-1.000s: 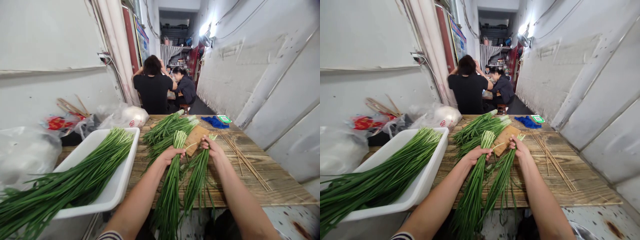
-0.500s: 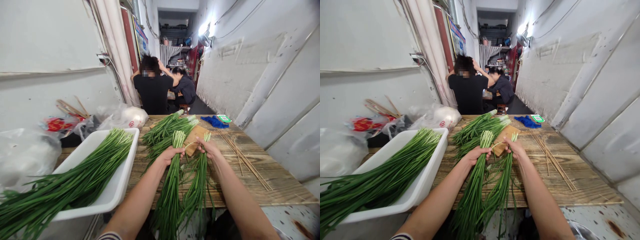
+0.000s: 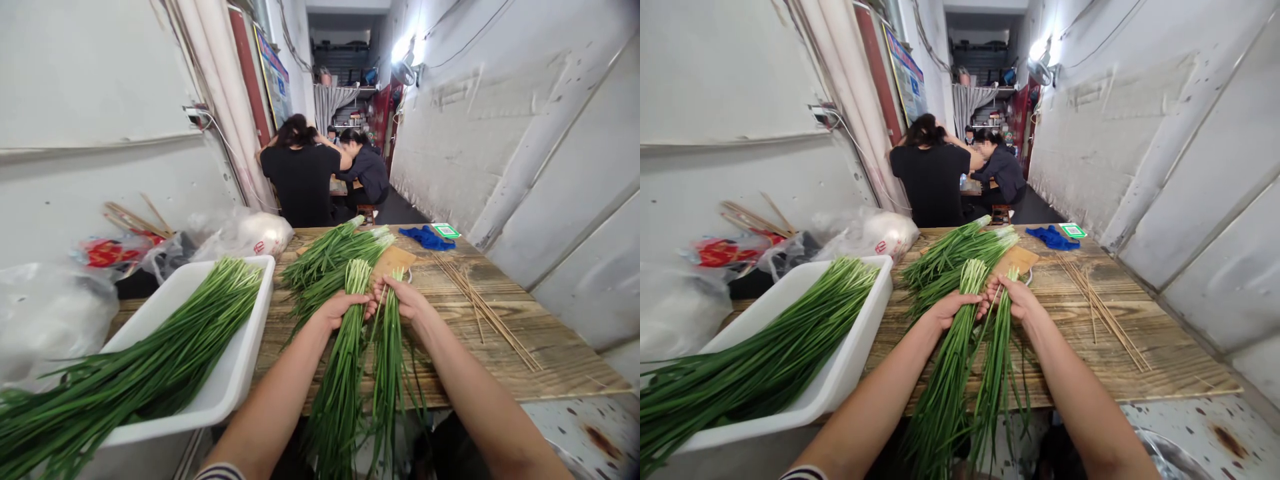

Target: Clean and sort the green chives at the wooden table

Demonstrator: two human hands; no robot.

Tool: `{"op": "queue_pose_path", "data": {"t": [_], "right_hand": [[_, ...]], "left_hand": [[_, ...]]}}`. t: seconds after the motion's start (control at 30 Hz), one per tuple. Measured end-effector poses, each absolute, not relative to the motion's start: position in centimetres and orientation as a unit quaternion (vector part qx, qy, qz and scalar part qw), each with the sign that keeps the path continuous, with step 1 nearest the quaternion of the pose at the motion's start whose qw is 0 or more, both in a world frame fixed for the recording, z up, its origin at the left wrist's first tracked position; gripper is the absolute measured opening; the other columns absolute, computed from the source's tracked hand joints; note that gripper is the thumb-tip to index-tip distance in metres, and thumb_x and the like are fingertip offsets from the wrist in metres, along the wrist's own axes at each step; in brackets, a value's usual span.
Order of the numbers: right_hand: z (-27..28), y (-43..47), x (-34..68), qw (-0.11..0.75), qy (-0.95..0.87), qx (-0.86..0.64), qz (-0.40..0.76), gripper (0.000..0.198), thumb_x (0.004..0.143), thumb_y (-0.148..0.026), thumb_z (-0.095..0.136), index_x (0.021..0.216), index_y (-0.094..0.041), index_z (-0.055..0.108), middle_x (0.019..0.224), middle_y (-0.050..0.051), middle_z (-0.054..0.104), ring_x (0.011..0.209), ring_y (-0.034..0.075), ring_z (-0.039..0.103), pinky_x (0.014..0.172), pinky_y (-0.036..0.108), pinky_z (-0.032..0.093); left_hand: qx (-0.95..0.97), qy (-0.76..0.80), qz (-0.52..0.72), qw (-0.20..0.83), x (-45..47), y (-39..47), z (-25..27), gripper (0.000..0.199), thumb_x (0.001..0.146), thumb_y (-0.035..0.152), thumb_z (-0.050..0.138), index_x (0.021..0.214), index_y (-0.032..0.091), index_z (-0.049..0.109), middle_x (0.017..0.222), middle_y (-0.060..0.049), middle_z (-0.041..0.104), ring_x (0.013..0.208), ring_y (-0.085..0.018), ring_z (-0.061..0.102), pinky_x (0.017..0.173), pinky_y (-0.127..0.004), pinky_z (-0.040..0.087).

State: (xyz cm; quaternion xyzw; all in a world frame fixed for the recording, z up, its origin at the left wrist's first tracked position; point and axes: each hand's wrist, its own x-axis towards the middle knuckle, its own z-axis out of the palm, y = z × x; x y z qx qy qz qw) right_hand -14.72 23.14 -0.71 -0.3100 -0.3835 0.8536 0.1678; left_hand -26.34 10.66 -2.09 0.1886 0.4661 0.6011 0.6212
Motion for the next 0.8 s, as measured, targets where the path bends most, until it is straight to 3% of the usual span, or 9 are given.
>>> {"op": "queue_pose_path", "data": {"t": [0.17,0.37,0.57,0.8], "right_hand": [[-1.9,23.0,-15.0,0.151,-0.412,-0.257,0.861,0.033,0.071,-0.026,0.076,0.061,-0.017,0.046,0.04,-0.008,0.041,0.033,0.003,0.035,0.031,0.014,0.032],[-2.2,22.5,-15.2,0.17,-0.484,-0.269,0.815,0.039,0.055,-0.028,0.084,0.06,-0.016,0.047,0.043,-0.005,0.048,0.033,0.002,0.034,0.028,0.013,0.023],[-2.1,22.8,-15.3,0.261,-0.459,-0.284,0.8,0.042,0.056,-0.031,0.084,0.062,-0.018,0.045,0.044,-0.008,0.045,0.032,0.001,0.031,0.028,0.015,0.023],[-2.3,23.5,-15.2,0.255,-0.479,-0.254,0.8,0.042,0.059,-0.034,0.083,0.065,-0.019,0.044,0.046,-0.008,0.044,0.033,0.001,0.03,0.029,0.015,0.024]], "left_hand": [[0.211,0.466,0.593,0.622,-26.4,10.6,-2.4,0.021,0.07,0.014,0.072,0.088,0.005,0.066,0.069,-0.008,0.066,0.058,-0.012,0.062,0.054,-0.022,0.05],[0.214,0.476,0.584,0.622,-26.5,10.6,-2.5,0.019,0.07,0.014,0.071,0.087,0.006,0.065,0.066,-0.007,0.066,0.055,-0.011,0.06,0.052,-0.021,0.048],[0.229,0.474,0.572,0.629,-26.5,10.6,-2.6,0.02,0.071,0.015,0.07,0.089,0.006,0.065,0.065,-0.006,0.065,0.052,-0.01,0.059,0.051,-0.02,0.047],[0.242,0.472,0.552,0.644,-26.3,10.6,-2.7,0.023,0.071,0.016,0.072,0.091,0.005,0.067,0.067,-0.007,0.066,0.054,-0.011,0.061,0.052,-0.021,0.049]]}}
